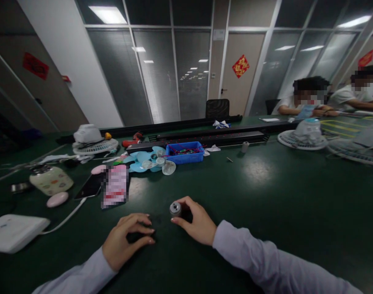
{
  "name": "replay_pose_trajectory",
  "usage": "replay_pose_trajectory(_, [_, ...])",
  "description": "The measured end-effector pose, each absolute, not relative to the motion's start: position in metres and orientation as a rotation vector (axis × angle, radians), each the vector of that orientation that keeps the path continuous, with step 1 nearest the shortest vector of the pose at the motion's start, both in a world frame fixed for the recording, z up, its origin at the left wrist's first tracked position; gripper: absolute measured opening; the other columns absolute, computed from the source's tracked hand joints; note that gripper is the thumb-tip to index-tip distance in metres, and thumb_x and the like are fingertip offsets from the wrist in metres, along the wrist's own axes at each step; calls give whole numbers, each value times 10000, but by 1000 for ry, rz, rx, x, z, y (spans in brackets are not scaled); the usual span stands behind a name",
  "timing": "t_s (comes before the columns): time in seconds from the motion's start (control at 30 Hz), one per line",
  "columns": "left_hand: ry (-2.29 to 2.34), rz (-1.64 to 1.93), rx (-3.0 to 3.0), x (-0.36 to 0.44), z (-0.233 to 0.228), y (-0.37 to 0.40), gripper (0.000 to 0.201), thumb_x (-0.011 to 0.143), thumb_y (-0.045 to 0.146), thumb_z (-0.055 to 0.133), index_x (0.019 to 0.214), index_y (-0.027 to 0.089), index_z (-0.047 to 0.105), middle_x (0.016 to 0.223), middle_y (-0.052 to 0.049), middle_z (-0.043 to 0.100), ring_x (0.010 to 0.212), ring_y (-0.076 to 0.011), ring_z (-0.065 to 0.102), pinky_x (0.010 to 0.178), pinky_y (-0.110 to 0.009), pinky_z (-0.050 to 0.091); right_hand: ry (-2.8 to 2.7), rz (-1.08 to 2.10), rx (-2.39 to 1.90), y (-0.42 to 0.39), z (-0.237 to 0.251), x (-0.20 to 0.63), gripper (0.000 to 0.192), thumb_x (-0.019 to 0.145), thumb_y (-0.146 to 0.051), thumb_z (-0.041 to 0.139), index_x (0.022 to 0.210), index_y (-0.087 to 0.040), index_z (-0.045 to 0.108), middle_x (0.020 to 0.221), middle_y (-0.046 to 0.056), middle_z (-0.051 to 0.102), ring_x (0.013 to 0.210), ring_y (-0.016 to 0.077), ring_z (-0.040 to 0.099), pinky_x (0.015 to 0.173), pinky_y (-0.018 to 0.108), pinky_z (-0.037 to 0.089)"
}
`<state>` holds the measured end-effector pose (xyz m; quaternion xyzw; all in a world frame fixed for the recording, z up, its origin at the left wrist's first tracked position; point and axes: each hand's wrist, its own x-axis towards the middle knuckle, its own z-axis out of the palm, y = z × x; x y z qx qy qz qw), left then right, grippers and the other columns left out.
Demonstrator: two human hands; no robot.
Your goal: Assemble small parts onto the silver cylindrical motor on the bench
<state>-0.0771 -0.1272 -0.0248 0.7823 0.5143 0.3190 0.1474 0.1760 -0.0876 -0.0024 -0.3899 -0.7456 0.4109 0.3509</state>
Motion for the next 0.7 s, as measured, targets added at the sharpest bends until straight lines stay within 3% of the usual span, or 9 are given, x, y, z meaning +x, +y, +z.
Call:
replay_pose_trajectory(0.13, [1547,876,2221,-78,-23,-123,334,611,452,826,883,294,715,962,-31,754,1033,-319,654,887,-507,462,-1943,1044,-1006,-88,-4,177,313,802,-209,712,1085,-210,579,1040,24,662,983,190,623,910,371,484])
replay_pose_trajectory(0.3, [1601,988,2067,-70,-18,-124,298,672,437,792,864,267,641,727,2,767,865,-299,714,859,-503,473,-1951,1042,-1010,-87,-3,177,311,808,-231,709,1090,-221,577,1057,26,663,995,197,621,917,388,486])
replay_pose_trajectory(0.47, [1579,1386,1907,-39,-8,-118,205,799,311,708,949,249,583,917,-23,762,968,-262,695,893,-452,471,-1954,1032,-1010,-87,-4,176,311,806,-216,706,1088,-218,574,1056,28,661,997,198,618,915,380,479])
replay_pose_trajectory(0.7, [1432,1397,1866,0,1,-102,264,800,240,708,1008,230,547,971,-37,737,1008,-273,681,957,-486,399,-1975,980,-952,-86,-9,176,256,833,-243,673,1060,-216,559,1006,21,644,937,185,610,857,344,483])
